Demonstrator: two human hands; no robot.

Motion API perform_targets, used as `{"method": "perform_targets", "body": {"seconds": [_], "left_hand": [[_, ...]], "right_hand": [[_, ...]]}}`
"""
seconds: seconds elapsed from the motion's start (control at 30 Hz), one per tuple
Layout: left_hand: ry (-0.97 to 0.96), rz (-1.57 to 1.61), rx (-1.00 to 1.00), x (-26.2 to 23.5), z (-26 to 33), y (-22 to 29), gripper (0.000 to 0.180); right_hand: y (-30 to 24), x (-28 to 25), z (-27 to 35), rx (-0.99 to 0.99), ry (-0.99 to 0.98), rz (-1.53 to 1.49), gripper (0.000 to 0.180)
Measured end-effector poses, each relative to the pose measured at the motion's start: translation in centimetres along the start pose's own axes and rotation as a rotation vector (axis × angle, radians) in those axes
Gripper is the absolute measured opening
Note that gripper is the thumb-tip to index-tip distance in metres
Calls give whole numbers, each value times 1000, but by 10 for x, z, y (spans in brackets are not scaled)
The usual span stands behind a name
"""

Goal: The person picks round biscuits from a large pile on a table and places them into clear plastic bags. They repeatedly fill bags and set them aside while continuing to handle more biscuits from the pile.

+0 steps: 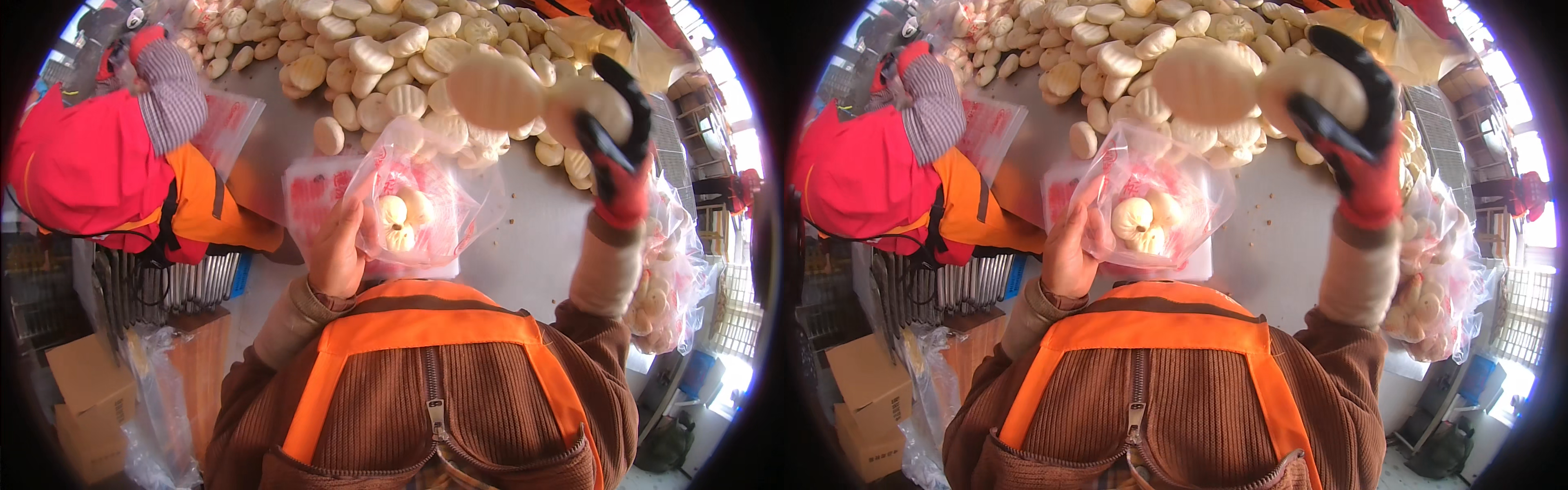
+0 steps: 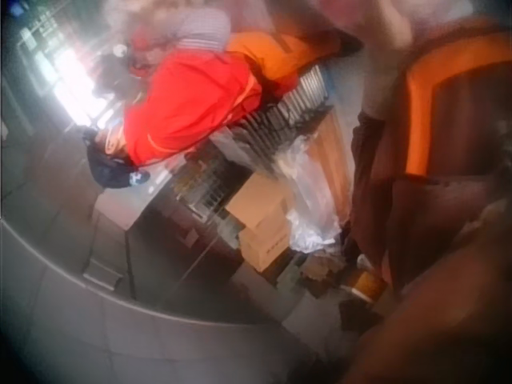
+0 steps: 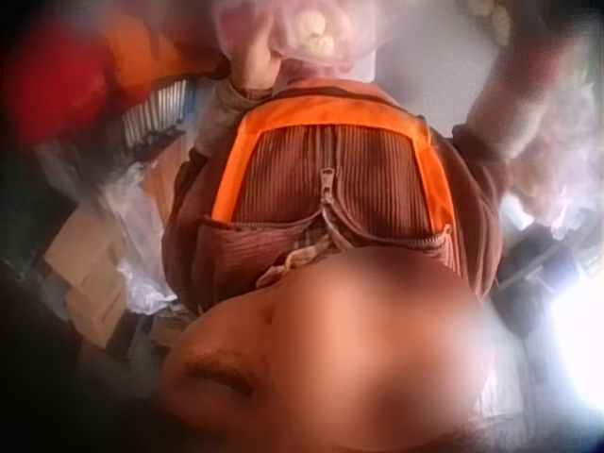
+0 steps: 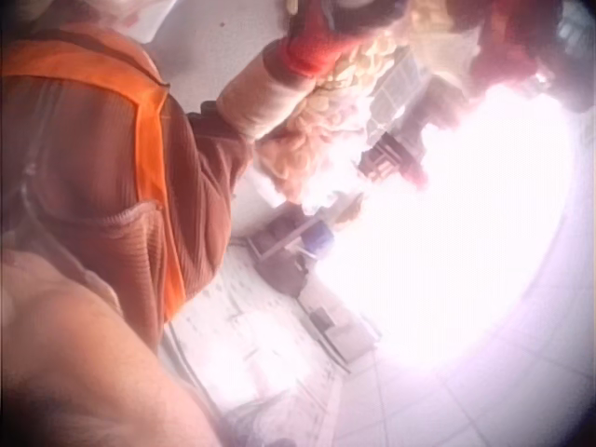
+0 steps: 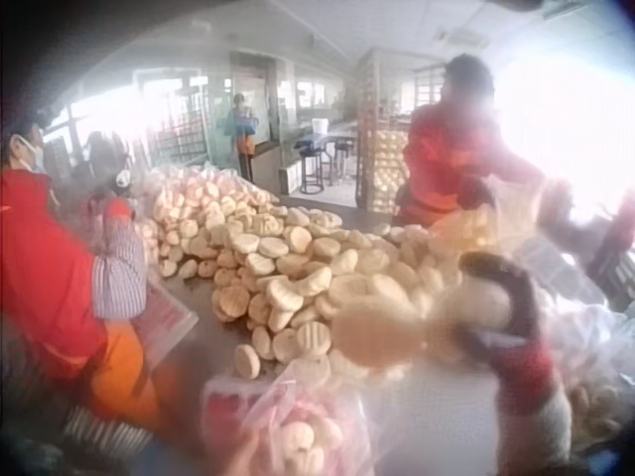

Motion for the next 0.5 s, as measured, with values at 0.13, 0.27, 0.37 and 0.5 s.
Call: {"method": "perform_targets", "body": {"seconds": [0.13,0.27,0.37,0.5], "left_hand": [[-124,9,0,8,1,0,33],[-53,-17,12,13,4,-1,32],[17,7,15,13,11,-9,33],[-23,-12,-34,5,19,-23,36]], "right_hand": [[-68,13,-3,-251,-498,146,65],[-98,84,13,-198,-814,306,44],[-81,123,29,-72,-965,304,45],[-54,96,37,-91,-562,442,75]]}}
Point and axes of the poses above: each hand's wrist, its own z-axis away from the middle knuckle, its own x-axis out of the palm, y = z × x, the point moved 7 cm from there along -z, towards the middle knuckle, and after that the axes turned 2 degrees about -x, right-handed, at the moved point
